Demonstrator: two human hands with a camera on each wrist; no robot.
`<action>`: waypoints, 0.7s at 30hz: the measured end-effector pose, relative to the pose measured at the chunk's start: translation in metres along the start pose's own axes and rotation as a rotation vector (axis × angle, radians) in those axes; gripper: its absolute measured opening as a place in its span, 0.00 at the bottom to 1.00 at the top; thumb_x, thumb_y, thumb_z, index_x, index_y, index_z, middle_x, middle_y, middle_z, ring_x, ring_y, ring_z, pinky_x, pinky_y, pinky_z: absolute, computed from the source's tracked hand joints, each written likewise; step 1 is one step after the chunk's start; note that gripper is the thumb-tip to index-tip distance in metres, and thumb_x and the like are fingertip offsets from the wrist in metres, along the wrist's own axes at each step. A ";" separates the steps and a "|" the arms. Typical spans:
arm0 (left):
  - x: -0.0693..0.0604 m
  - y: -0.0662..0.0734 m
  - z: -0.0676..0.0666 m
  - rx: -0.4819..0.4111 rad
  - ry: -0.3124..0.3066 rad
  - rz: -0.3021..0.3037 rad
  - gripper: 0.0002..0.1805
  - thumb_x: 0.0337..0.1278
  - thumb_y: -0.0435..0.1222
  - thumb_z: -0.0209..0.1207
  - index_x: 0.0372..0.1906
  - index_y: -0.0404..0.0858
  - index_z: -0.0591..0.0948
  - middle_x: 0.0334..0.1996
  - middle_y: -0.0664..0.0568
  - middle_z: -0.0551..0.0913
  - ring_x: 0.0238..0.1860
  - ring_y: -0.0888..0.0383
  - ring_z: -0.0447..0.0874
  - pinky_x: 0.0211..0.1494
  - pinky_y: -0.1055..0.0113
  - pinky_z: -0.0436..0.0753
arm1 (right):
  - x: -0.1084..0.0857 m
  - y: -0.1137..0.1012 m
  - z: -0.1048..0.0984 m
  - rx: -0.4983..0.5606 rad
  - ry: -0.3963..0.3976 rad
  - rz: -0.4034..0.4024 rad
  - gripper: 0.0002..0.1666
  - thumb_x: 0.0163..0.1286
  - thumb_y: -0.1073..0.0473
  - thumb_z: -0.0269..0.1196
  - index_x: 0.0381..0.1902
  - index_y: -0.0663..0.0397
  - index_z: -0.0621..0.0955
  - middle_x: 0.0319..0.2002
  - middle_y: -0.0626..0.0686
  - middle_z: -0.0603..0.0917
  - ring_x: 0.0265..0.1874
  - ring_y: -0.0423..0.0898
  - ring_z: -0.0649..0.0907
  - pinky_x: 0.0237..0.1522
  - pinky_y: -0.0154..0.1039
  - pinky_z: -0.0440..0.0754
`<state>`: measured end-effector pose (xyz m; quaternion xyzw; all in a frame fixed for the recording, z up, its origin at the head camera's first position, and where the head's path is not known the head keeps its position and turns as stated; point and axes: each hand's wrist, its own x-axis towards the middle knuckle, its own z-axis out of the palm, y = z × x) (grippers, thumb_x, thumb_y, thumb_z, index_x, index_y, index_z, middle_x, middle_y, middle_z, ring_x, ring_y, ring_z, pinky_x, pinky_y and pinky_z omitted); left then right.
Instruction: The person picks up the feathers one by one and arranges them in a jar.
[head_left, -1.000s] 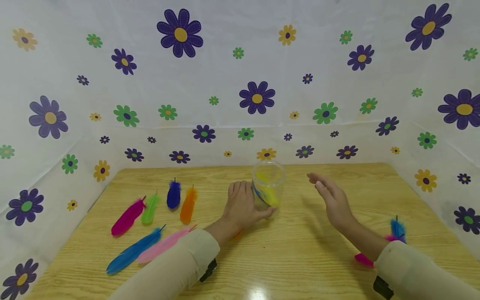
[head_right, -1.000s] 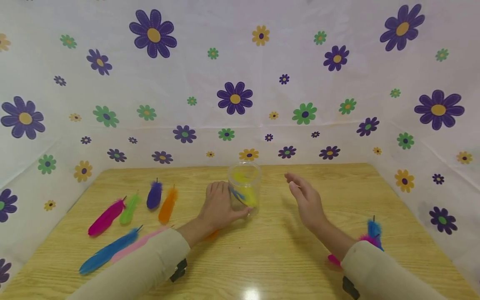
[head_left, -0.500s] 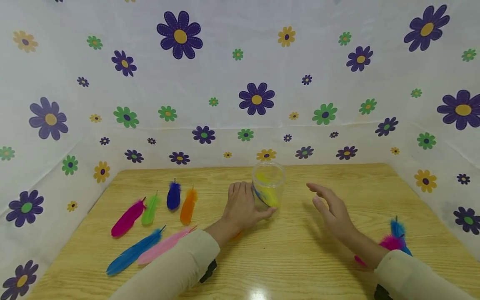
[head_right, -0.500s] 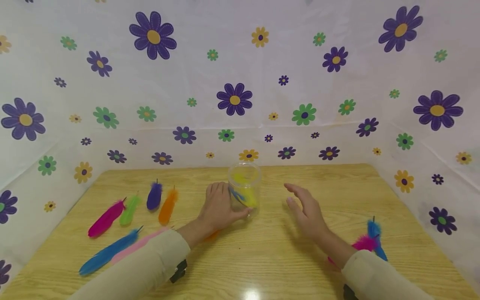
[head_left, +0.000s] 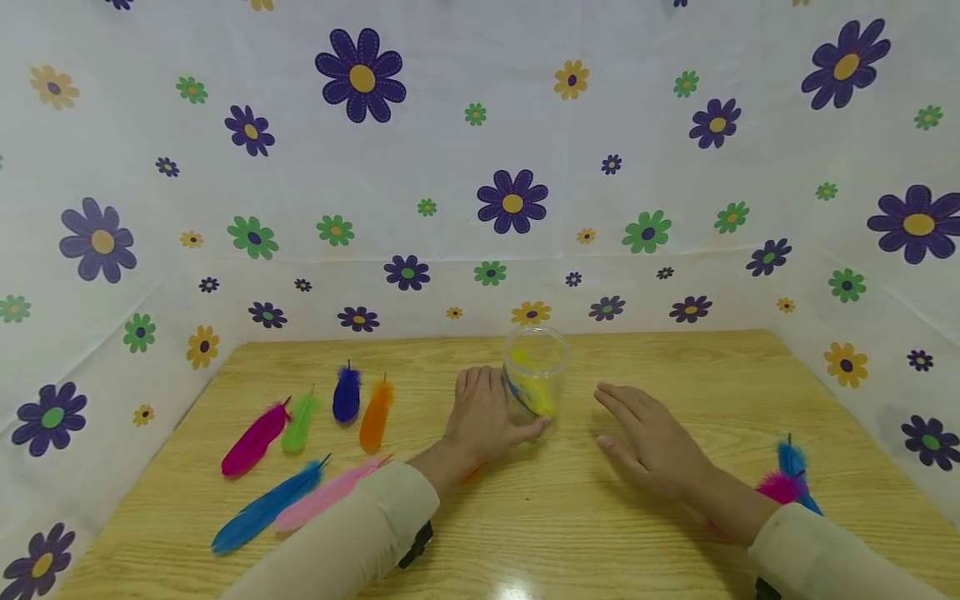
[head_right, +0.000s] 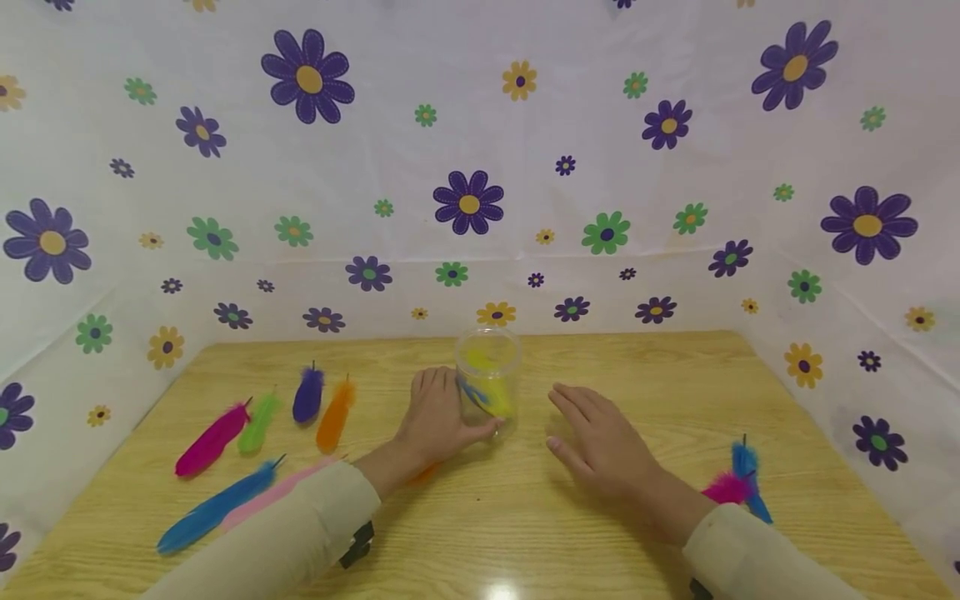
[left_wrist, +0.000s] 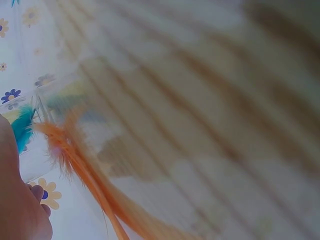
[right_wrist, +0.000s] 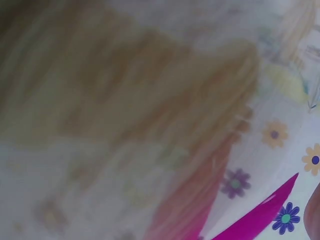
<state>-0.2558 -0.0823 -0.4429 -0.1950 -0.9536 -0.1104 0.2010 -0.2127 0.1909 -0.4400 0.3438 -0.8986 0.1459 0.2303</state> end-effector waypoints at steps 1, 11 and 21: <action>0.000 0.000 0.000 0.002 -0.004 -0.003 0.51 0.47 0.74 0.56 0.56 0.30 0.73 0.41 0.46 0.76 0.44 0.50 0.68 0.56 0.54 0.66 | 0.000 0.000 0.000 -0.028 -0.006 -0.018 0.35 0.71 0.51 0.59 0.71 0.61 0.68 0.70 0.60 0.71 0.68 0.58 0.70 0.67 0.58 0.67; 0.000 -0.001 0.001 0.019 -0.010 -0.004 0.52 0.47 0.74 0.55 0.57 0.30 0.73 0.42 0.46 0.76 0.45 0.49 0.69 0.58 0.54 0.66 | -0.001 0.003 0.001 -0.171 -0.123 0.023 0.42 0.71 0.37 0.56 0.73 0.56 0.66 0.74 0.60 0.65 0.72 0.61 0.65 0.72 0.60 0.60; 0.000 0.000 0.001 0.019 0.008 0.007 0.51 0.47 0.74 0.55 0.55 0.30 0.73 0.41 0.46 0.76 0.45 0.49 0.69 0.57 0.54 0.66 | -0.009 0.008 -0.004 -0.201 -0.164 0.032 0.42 0.72 0.36 0.54 0.72 0.58 0.67 0.73 0.62 0.66 0.71 0.62 0.66 0.72 0.61 0.61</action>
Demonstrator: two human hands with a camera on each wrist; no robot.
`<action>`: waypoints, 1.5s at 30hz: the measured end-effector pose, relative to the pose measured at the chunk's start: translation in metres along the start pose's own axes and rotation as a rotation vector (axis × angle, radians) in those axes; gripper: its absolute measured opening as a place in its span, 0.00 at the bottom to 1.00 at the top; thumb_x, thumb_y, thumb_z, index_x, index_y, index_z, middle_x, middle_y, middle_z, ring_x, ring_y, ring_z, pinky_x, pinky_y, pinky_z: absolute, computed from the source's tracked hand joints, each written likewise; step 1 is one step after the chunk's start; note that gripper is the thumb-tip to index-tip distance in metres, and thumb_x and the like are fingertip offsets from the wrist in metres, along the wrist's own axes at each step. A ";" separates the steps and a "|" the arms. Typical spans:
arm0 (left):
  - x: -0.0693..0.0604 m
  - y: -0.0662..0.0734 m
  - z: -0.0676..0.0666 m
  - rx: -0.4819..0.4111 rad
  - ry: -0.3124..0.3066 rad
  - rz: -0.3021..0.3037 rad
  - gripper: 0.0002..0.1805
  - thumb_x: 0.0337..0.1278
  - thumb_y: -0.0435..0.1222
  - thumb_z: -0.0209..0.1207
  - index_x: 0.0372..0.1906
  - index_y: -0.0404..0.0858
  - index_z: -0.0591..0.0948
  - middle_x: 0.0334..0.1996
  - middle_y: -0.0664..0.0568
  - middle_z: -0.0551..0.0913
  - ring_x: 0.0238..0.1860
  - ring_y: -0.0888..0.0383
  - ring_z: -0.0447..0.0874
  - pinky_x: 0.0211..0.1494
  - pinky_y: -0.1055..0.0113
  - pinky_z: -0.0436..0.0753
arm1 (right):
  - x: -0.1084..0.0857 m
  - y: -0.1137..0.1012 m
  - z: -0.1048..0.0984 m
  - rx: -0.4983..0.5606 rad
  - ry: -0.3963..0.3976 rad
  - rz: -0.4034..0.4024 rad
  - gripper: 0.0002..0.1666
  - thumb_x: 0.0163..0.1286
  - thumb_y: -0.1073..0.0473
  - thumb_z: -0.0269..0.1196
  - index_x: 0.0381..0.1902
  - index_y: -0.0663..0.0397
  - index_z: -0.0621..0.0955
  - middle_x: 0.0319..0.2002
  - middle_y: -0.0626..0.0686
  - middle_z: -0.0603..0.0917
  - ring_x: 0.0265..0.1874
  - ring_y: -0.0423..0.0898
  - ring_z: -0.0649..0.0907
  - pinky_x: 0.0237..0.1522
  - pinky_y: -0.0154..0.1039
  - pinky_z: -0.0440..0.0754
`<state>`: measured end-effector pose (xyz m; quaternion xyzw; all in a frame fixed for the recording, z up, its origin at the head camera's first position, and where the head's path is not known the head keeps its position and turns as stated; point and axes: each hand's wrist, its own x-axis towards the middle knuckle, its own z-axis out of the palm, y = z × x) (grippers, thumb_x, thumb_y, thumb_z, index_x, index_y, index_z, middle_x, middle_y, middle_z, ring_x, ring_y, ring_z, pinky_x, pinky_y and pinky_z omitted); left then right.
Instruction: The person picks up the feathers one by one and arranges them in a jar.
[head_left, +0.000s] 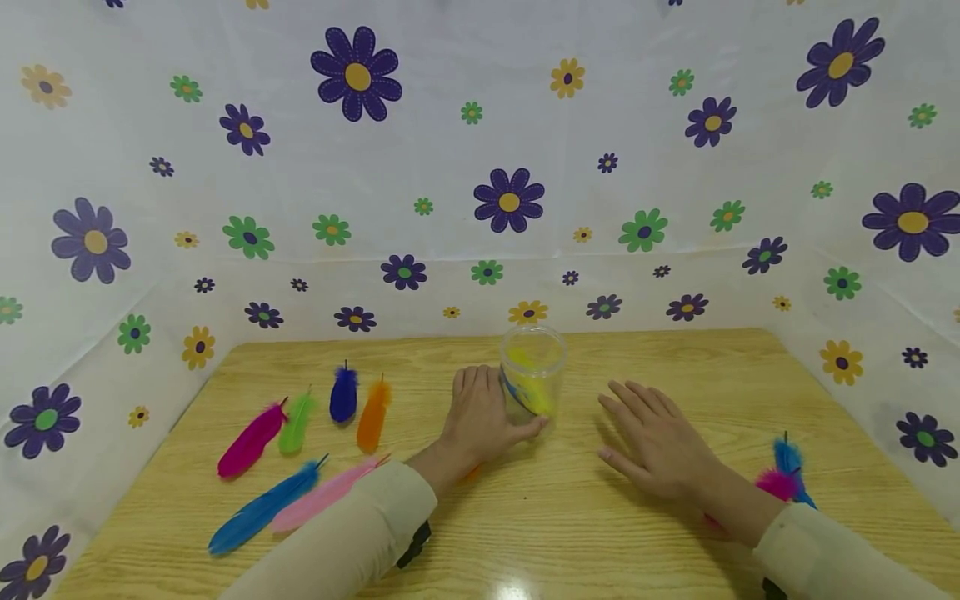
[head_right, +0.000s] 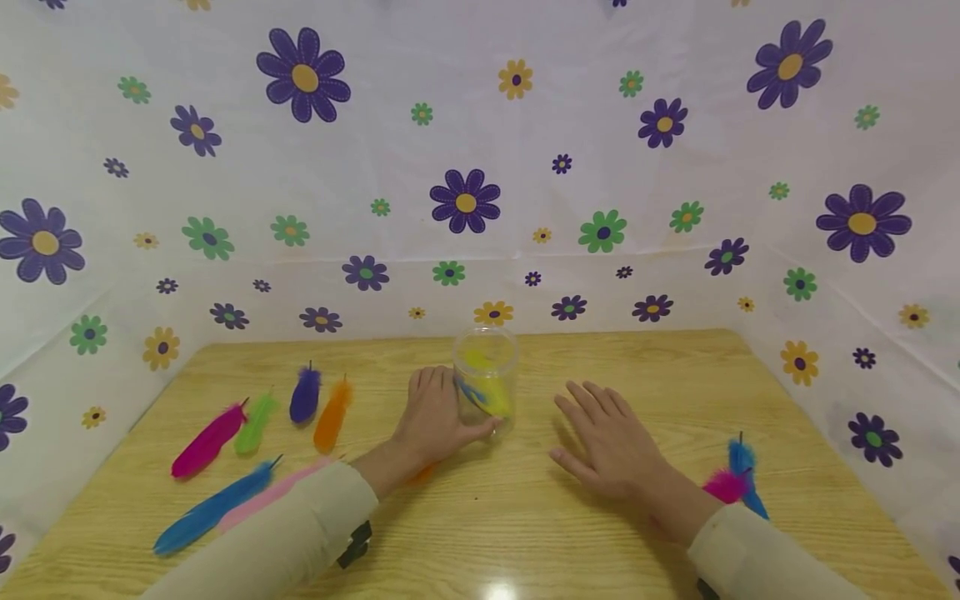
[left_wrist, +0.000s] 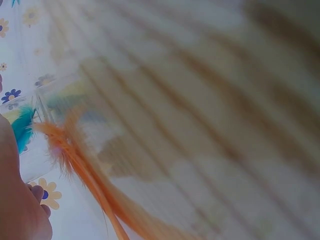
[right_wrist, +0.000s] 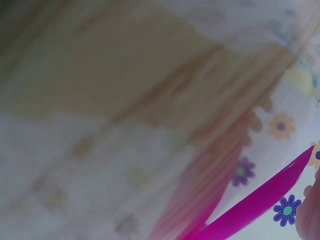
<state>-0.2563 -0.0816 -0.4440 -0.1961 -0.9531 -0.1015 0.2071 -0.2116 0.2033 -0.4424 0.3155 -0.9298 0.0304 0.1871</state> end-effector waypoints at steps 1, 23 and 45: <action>0.000 0.000 0.000 -0.002 -0.004 -0.001 0.52 0.47 0.74 0.55 0.55 0.30 0.73 0.41 0.46 0.76 0.45 0.49 0.69 0.57 0.54 0.66 | -0.001 0.001 0.000 0.004 -0.007 0.006 0.42 0.72 0.36 0.55 0.72 0.58 0.67 0.74 0.62 0.65 0.71 0.62 0.66 0.72 0.61 0.60; -0.001 0.001 -0.001 0.017 0.016 0.012 0.50 0.47 0.73 0.57 0.52 0.30 0.74 0.39 0.46 0.76 0.43 0.49 0.68 0.55 0.55 0.66 | -0.022 0.020 -0.005 0.009 -0.002 0.075 0.40 0.71 0.39 0.57 0.71 0.59 0.68 0.73 0.64 0.66 0.71 0.63 0.65 0.69 0.63 0.61; 0.000 0.001 -0.001 0.006 -0.017 -0.005 0.51 0.47 0.74 0.55 0.54 0.30 0.73 0.41 0.46 0.75 0.45 0.49 0.68 0.56 0.54 0.65 | -0.049 0.046 -0.014 -0.057 0.065 0.061 0.39 0.72 0.39 0.57 0.69 0.61 0.70 0.70 0.65 0.69 0.68 0.64 0.68 0.75 0.55 0.55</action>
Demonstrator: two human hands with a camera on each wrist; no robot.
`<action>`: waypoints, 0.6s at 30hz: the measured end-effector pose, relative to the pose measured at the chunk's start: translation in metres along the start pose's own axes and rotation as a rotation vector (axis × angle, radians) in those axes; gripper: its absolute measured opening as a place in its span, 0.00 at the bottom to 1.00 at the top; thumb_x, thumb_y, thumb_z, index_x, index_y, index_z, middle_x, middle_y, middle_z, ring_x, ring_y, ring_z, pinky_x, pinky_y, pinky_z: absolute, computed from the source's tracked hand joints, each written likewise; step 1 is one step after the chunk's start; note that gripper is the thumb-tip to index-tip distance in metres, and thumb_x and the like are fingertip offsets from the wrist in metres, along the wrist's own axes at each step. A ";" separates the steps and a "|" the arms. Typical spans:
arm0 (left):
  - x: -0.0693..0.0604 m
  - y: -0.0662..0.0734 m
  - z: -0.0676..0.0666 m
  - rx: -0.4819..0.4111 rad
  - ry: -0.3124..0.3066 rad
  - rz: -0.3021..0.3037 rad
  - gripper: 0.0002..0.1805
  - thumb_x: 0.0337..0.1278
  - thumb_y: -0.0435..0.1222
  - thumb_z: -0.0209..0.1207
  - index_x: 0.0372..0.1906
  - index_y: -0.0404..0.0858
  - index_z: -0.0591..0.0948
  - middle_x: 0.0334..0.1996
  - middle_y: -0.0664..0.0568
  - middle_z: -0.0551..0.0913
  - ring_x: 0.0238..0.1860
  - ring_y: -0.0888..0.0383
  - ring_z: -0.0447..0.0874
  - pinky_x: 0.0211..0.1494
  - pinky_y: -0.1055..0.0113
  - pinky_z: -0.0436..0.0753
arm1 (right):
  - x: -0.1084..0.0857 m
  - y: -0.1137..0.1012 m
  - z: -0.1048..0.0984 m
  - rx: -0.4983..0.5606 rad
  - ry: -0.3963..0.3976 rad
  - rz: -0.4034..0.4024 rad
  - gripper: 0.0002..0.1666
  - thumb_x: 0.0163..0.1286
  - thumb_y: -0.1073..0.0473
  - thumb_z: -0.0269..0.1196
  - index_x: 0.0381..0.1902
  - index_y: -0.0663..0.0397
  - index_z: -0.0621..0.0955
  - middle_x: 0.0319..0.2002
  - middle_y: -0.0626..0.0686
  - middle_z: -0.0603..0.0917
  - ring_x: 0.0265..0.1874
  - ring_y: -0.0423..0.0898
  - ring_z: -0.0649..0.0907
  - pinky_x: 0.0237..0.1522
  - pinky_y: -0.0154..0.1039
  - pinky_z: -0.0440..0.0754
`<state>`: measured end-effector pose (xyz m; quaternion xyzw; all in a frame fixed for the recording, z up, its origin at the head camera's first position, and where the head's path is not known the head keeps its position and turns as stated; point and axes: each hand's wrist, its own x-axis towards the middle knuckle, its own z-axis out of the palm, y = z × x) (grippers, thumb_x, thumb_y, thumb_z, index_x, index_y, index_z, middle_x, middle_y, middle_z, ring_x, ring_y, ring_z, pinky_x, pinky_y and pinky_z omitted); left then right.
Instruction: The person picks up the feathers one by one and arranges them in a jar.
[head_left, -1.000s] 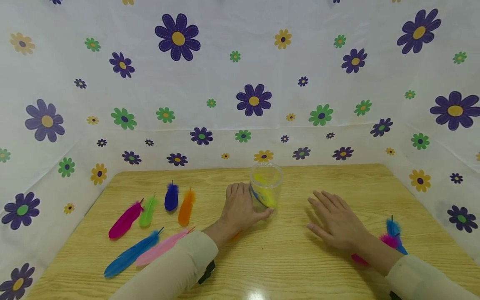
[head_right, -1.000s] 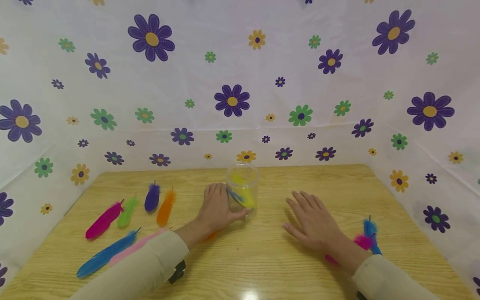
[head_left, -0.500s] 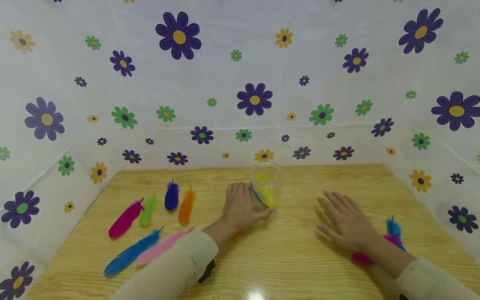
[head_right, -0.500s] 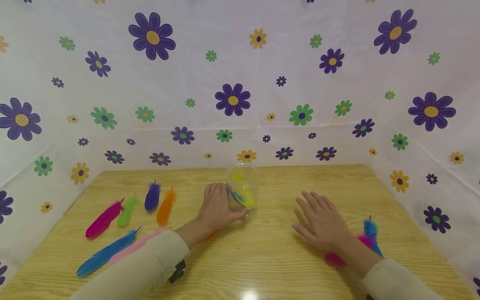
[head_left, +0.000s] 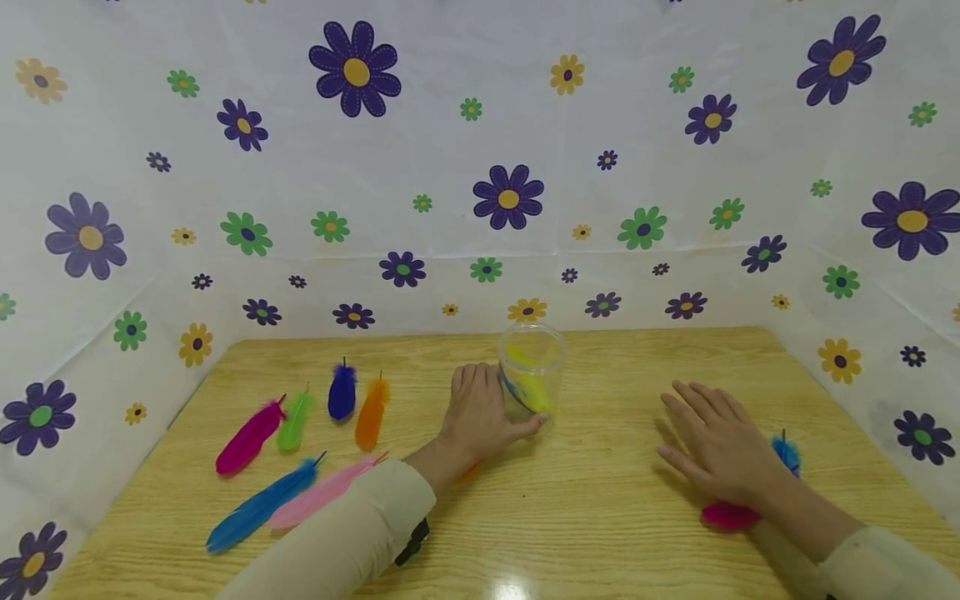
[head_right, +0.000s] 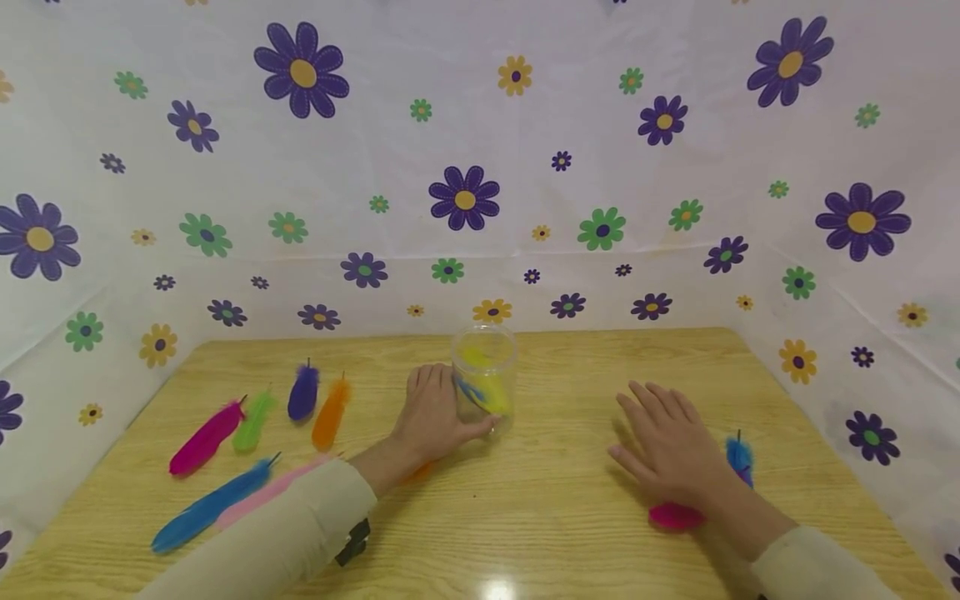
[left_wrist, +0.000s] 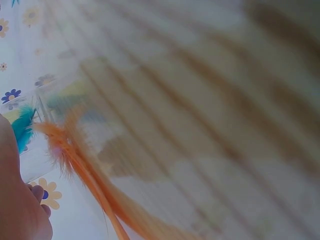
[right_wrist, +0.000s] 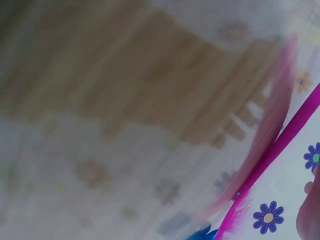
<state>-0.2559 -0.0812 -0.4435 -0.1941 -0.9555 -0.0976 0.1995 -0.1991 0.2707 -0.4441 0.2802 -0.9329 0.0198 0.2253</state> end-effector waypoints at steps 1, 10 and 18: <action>0.000 0.000 0.000 0.001 0.002 0.000 0.51 0.47 0.74 0.55 0.54 0.30 0.73 0.41 0.46 0.76 0.44 0.49 0.68 0.56 0.54 0.65 | -0.001 0.001 0.000 -0.004 0.002 -0.002 0.39 0.72 0.39 0.57 0.68 0.62 0.70 0.70 0.65 0.69 0.68 0.64 0.68 0.76 0.54 0.52; 0.000 0.000 -0.001 -0.009 -0.011 -0.007 0.51 0.48 0.74 0.55 0.55 0.31 0.73 0.41 0.46 0.76 0.45 0.49 0.68 0.58 0.54 0.65 | -0.012 0.012 -0.002 0.002 -0.007 0.026 0.39 0.72 0.39 0.57 0.68 0.61 0.71 0.69 0.64 0.70 0.67 0.64 0.67 0.73 0.59 0.56; 0.001 0.000 0.000 -0.014 0.003 -0.001 0.50 0.47 0.73 0.56 0.54 0.30 0.73 0.40 0.46 0.75 0.45 0.49 0.68 0.57 0.54 0.65 | -0.022 0.023 -0.007 -0.005 -0.024 0.040 0.40 0.72 0.37 0.56 0.67 0.62 0.71 0.67 0.66 0.71 0.65 0.65 0.68 0.66 0.63 0.61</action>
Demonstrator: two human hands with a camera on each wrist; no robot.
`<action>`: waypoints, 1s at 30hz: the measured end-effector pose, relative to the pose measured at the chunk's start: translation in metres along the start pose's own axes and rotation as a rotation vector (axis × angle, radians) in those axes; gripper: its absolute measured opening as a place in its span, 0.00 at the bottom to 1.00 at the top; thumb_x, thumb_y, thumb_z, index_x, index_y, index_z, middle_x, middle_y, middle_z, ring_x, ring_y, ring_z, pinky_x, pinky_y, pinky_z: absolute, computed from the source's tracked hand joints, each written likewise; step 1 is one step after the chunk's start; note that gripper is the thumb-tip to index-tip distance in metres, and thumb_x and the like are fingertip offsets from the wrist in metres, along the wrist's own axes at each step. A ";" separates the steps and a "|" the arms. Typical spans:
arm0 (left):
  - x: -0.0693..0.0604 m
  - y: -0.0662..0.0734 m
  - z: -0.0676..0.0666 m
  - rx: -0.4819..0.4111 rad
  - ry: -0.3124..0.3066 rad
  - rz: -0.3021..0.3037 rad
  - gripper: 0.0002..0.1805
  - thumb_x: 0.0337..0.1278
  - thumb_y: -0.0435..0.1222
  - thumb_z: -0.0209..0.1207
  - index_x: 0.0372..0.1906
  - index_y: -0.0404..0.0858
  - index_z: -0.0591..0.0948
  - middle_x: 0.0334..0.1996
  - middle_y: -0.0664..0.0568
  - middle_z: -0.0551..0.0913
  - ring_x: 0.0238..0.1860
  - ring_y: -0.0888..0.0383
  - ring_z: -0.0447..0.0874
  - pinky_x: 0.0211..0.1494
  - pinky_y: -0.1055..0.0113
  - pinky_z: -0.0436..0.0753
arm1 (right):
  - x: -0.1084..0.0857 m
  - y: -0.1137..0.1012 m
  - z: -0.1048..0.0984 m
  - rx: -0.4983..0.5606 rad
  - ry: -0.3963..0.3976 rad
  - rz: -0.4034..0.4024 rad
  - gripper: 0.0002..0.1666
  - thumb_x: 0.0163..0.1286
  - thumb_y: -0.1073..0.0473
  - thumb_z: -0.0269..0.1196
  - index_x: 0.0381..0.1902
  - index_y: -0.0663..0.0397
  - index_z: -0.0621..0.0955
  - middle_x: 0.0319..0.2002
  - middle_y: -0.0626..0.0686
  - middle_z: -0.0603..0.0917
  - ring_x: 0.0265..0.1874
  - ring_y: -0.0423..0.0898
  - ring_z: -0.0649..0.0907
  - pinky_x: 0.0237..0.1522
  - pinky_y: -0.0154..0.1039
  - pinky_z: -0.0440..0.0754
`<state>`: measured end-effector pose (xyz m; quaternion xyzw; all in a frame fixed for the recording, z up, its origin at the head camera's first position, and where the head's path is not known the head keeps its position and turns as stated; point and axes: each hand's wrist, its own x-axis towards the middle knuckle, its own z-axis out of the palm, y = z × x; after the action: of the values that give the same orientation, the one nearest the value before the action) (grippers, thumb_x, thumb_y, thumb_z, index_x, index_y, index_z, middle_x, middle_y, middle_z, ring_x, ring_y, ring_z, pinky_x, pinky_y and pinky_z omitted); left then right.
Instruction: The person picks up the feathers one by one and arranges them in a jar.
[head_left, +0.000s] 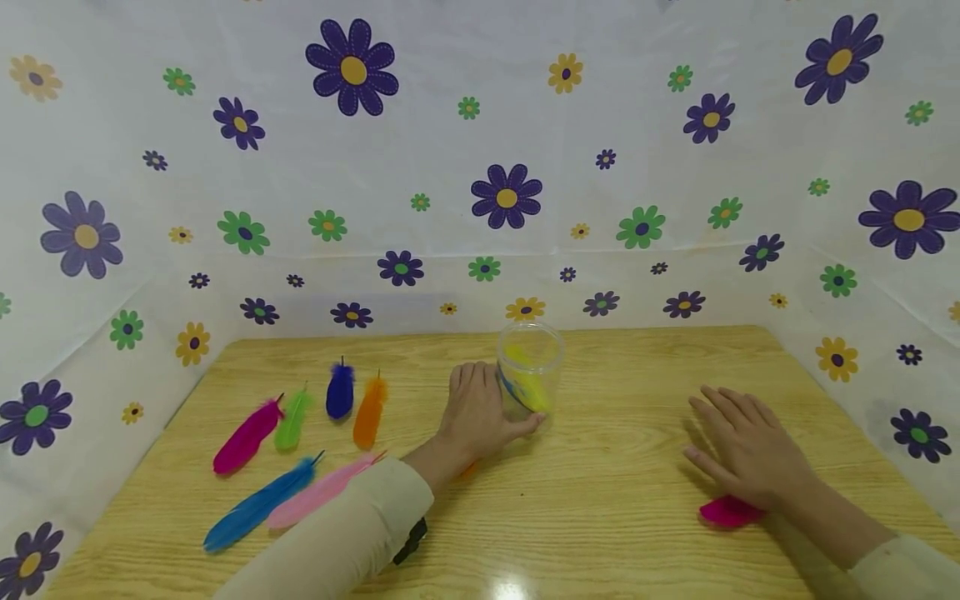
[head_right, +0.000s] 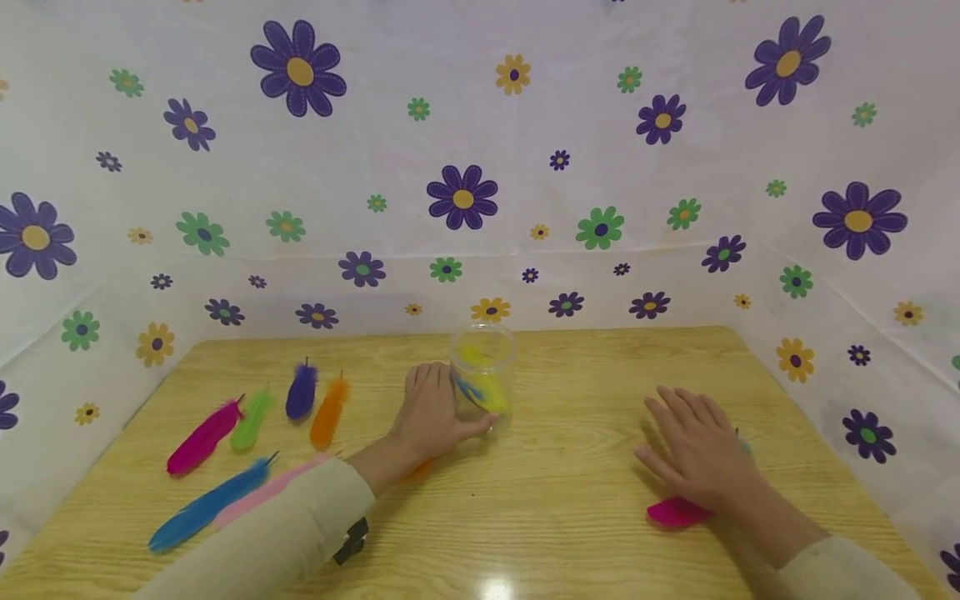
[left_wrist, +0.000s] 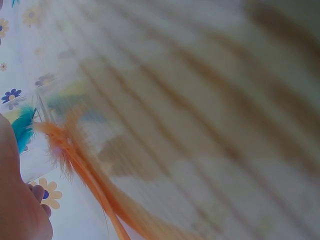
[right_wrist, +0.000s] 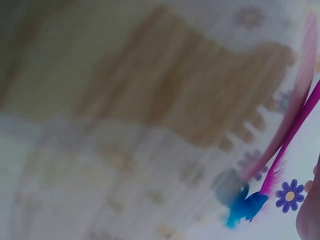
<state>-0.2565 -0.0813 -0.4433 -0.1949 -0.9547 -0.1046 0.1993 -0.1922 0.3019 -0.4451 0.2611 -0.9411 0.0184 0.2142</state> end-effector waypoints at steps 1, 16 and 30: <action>0.000 0.000 0.000 -0.002 0.006 0.002 0.50 0.47 0.73 0.56 0.53 0.30 0.73 0.40 0.46 0.76 0.44 0.49 0.68 0.57 0.54 0.65 | -0.001 0.001 -0.001 -0.002 0.000 -0.001 0.40 0.71 0.37 0.56 0.67 0.62 0.72 0.67 0.66 0.71 0.65 0.65 0.69 0.66 0.62 0.61; 0.002 -0.001 -0.002 -0.028 -0.027 -0.017 0.51 0.47 0.74 0.56 0.55 0.30 0.72 0.41 0.45 0.75 0.46 0.48 0.69 0.60 0.53 0.64 | -0.016 0.017 -0.006 -0.006 -0.044 0.070 0.40 0.71 0.38 0.57 0.67 0.63 0.71 0.67 0.67 0.70 0.64 0.65 0.67 0.65 0.65 0.61; 0.002 -0.001 -0.003 -0.031 -0.030 -0.015 0.50 0.47 0.73 0.56 0.54 0.30 0.72 0.40 0.45 0.75 0.46 0.48 0.69 0.59 0.53 0.64 | -0.029 0.028 -0.007 -0.017 -0.036 0.079 0.40 0.69 0.38 0.59 0.66 0.64 0.72 0.65 0.68 0.71 0.62 0.65 0.68 0.63 0.66 0.61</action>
<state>-0.2575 -0.0826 -0.4404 -0.1924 -0.9572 -0.1181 0.1813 -0.1808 0.3413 -0.4482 0.2224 -0.9544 0.0143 0.1984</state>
